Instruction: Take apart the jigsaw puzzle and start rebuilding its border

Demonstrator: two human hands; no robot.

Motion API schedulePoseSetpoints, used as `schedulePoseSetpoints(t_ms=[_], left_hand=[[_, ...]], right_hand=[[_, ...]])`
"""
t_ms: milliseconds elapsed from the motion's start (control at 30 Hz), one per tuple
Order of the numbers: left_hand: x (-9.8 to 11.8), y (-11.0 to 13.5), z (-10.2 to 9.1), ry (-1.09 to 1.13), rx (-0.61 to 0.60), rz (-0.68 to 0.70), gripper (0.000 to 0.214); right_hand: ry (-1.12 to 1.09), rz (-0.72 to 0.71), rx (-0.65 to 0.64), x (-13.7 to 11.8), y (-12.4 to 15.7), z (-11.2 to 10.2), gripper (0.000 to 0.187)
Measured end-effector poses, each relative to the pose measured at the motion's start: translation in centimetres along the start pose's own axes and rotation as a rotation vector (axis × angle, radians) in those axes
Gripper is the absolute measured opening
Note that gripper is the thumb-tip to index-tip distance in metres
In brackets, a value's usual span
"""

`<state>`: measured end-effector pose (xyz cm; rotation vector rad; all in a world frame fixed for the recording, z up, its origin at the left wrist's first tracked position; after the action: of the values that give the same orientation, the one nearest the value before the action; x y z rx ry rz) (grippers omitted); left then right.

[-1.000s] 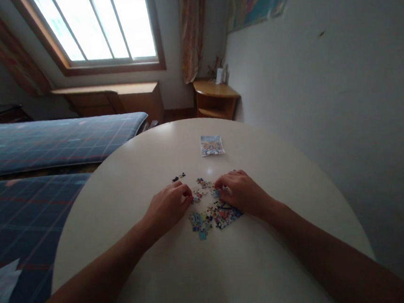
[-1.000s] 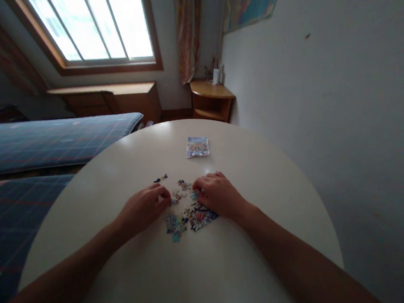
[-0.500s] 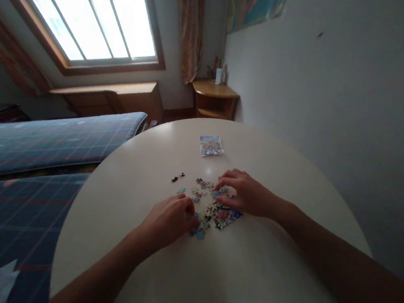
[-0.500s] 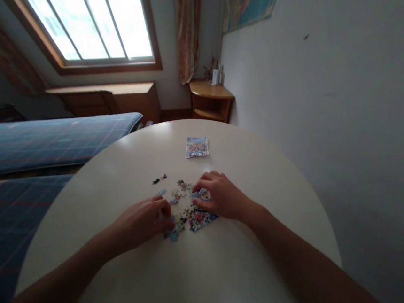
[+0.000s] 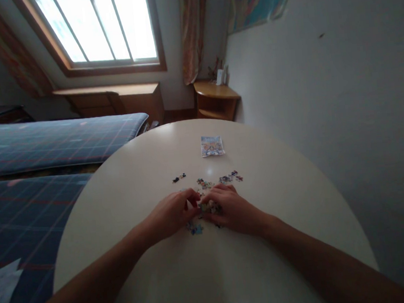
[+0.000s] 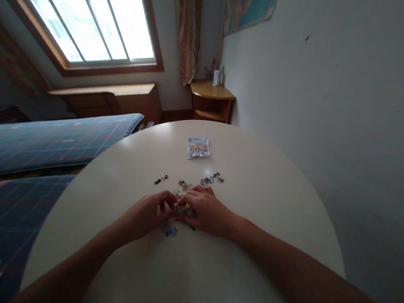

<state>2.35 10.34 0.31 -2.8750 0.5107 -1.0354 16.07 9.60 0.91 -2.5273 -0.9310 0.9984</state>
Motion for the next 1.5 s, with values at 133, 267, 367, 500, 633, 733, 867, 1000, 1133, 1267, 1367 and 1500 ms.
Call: schedulePoseSetpoints(t_ms=[133, 267, 367, 500, 633, 733, 867, 1000, 1133, 1267, 1367, 1500], left_hand=[[0.5, -0.2, 0.3, 0.138, 0.024, -0.012, 0.015], [0.5, -0.5, 0.3, 0.335, 0.059, -0.075, 0.023], [0.1, -0.8, 0.2, 0.425, 0.077, -0.119, 0.029], [-0.5, -1.0, 0.2, 0.481, 0.111, -0.154, 0.028], [-0.3, -1.0, 0.1, 0.442, 0.128, -0.109, 0.026], [-0.4, -1.0, -0.2, 0.329, 0.118, -0.090, 0.028], [-0.8, -0.9, -0.8, 0.078, 0.066, -0.030, 0.029], [-1.3, -1.0, -2.2, -0.127, 0.145, 0.048, 0.022], [-1.6, -0.9, -1.9, -0.181, 0.183, 0.067, 0.023], [-1.5, -0.9, -0.9, -0.192, 0.193, 0.114, 0.021], [-1.6, -1.2, -0.8, -0.208, 0.214, 0.137, 0.012], [-1.9, -1.5, -1.1, -0.244, 0.298, 0.183, 0.020]], right_hand=[[-0.084, 0.082, 0.117, 0.6, -0.6, -0.9, 0.012], [-0.165, 0.137, 0.248, 1.0, -0.9, -2.1, 0.011], [-0.233, 0.143, 0.277, 1.0, -1.0, -2.5, 0.010], [-0.280, 0.138, 0.254, 0.7, -0.9, -2.5, 0.006], [-0.277, 0.186, 0.224, 1.0, -1.0, -2.3, 0.010], [-0.278, 0.187, 0.202, 1.1, -1.1, -2.2, 0.016], [-0.243, 0.191, 0.153, 1.4, -0.9, -2.0, 0.018], [-0.241, 0.219, 0.149, 2.0, -0.7, -1.9, 0.014], [-0.233, 0.267, 0.145, 2.3, -0.6, -1.8, 0.014], [-0.220, 0.298, 0.157, 2.5, -0.8, -1.9, 0.012], [-0.184, 0.270, 0.203, 2.5, -1.0, -2.4, 0.010], [-0.124, 0.260, 0.266, 2.7, -1.0, -3.1, 0.006]])
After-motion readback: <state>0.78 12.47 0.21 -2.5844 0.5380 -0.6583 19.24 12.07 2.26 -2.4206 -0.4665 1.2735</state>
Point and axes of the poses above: each hand's wrist, its own y-axis away from the middle knuckle, its own z-axis out of the palm, x = y × z, the point moved 7 cm from there along -y, towards the middle knuckle, and after that the axes turned 15 degrees about x, right-handed, at the moved point
